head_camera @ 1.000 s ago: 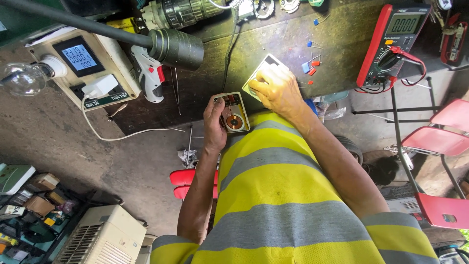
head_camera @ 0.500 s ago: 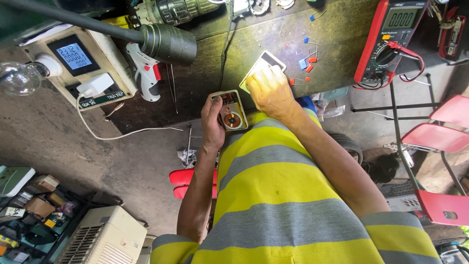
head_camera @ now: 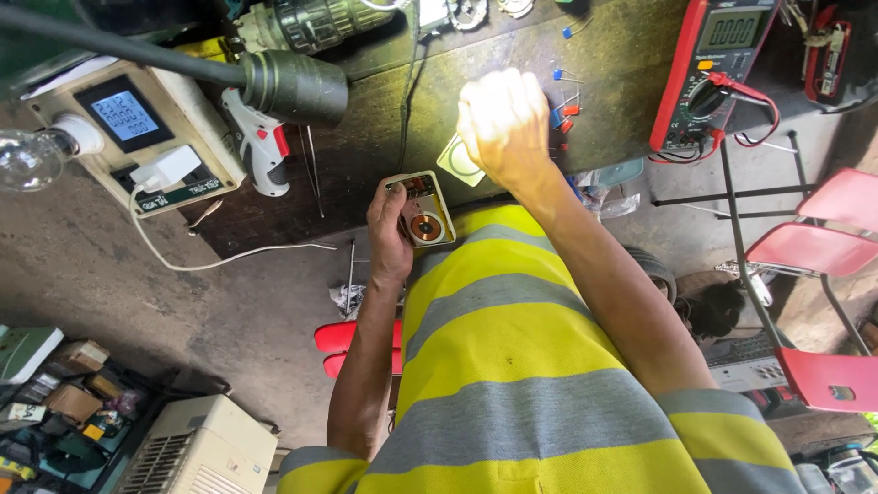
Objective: Assembling a small electronic device by fitting a circuit board and battery into a plastic casing
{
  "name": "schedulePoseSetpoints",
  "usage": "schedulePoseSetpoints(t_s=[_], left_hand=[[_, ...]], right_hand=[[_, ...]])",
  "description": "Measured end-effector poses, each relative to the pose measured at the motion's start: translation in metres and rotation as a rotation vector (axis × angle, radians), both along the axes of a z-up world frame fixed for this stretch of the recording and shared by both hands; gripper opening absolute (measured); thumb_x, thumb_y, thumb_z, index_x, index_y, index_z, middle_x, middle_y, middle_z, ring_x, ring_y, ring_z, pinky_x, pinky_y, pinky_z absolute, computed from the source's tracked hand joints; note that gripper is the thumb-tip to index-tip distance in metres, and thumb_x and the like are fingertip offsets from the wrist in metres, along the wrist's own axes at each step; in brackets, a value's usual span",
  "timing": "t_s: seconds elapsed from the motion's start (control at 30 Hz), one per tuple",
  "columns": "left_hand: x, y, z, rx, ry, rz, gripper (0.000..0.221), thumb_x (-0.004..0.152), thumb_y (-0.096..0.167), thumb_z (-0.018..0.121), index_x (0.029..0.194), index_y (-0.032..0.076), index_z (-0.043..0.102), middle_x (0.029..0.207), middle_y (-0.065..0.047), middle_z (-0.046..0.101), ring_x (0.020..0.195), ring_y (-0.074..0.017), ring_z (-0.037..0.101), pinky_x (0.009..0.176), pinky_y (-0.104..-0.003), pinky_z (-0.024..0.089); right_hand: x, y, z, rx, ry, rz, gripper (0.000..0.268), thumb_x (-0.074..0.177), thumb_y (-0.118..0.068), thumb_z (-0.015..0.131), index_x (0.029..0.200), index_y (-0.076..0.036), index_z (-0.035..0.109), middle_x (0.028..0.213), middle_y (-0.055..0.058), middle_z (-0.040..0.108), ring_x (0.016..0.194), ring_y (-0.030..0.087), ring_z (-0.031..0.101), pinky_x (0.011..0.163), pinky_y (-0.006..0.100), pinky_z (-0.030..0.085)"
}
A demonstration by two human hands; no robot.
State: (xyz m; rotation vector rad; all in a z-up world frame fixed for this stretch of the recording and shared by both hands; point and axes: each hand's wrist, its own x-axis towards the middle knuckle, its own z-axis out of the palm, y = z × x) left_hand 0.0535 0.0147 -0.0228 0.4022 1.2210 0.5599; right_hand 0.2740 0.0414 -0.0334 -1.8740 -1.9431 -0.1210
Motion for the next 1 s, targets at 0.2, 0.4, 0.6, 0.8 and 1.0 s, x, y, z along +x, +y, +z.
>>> schedulePoseSetpoints(t_s=[0.2, 0.4, 0.6, 0.8, 1.0], left_hand=[[0.001, 0.0, 0.0, 0.01, 0.009, 0.018, 0.042, 0.09, 0.039, 0.066, 0.115, 0.005, 0.062, 0.104, -0.011, 0.071, 0.095, -0.0226, 0.07, 0.08, -0.034, 0.058], [0.0, 0.0, -0.002, -0.054, 0.037, 0.023, 0.052, 0.088, 0.04, 0.067, 0.124, 0.004, 0.061, 0.111, -0.012, 0.07, 0.099, -0.0244, 0.07, 0.081, -0.034, 0.059], [0.015, 0.004, 0.022, 0.137, 0.024, -0.009, 0.029, 0.101, 0.034, 0.059, 0.114, 0.008, 0.066, 0.097, -0.01, 0.068, 0.091, -0.0157, 0.067, 0.087, -0.032, 0.058], [0.017, 0.007, 0.016, 0.102, -0.017, -0.001, 0.025, 0.101, 0.029, 0.057, 0.114, 0.011, 0.067, 0.099, -0.008, 0.07, 0.092, -0.0153, 0.068, 0.088, -0.031, 0.059], [0.005, -0.001, -0.007, 0.022, -0.068, 0.041, 0.033, 0.102, 0.032, 0.057, 0.122, 0.009, 0.065, 0.109, -0.013, 0.07, 0.103, -0.0213, 0.068, 0.096, -0.039, 0.058]], right_hand=[[0.003, 0.007, 0.002, 0.102, -0.001, -0.004, 0.019, 0.103, -0.001, 0.047, 0.095, -0.003, 0.063, 0.073, 0.006, 0.048, 0.065, 0.023, 0.039, 0.06, 0.035, 0.03], [0.031, -0.05, 0.018, -0.118, 0.414, -0.089, 0.013, 0.104, 0.0, 0.065, 0.113, 0.002, 0.074, 0.102, 0.013, 0.072, 0.09, 0.028, 0.065, 0.082, 0.036, 0.055], [0.031, -0.123, -0.006, -0.288, 1.822, -0.664, 0.019, 0.102, -0.003, 0.059, 0.115, 0.009, 0.064, 0.101, 0.024, 0.071, 0.093, 0.025, 0.075, 0.09, 0.041, 0.065], [0.036, -0.111, 0.007, -0.332, 1.838, -0.557, 0.02, 0.102, -0.004, 0.062, 0.116, 0.011, 0.066, 0.11, 0.03, 0.07, 0.102, 0.034, 0.074, 0.099, 0.05, 0.058], [0.054, -0.101, 0.006, -0.235, 1.533, -0.576, 0.016, 0.1, -0.001, 0.069, 0.113, 0.008, 0.07, 0.097, 0.023, 0.074, 0.085, 0.024, 0.076, 0.087, 0.037, 0.064]])
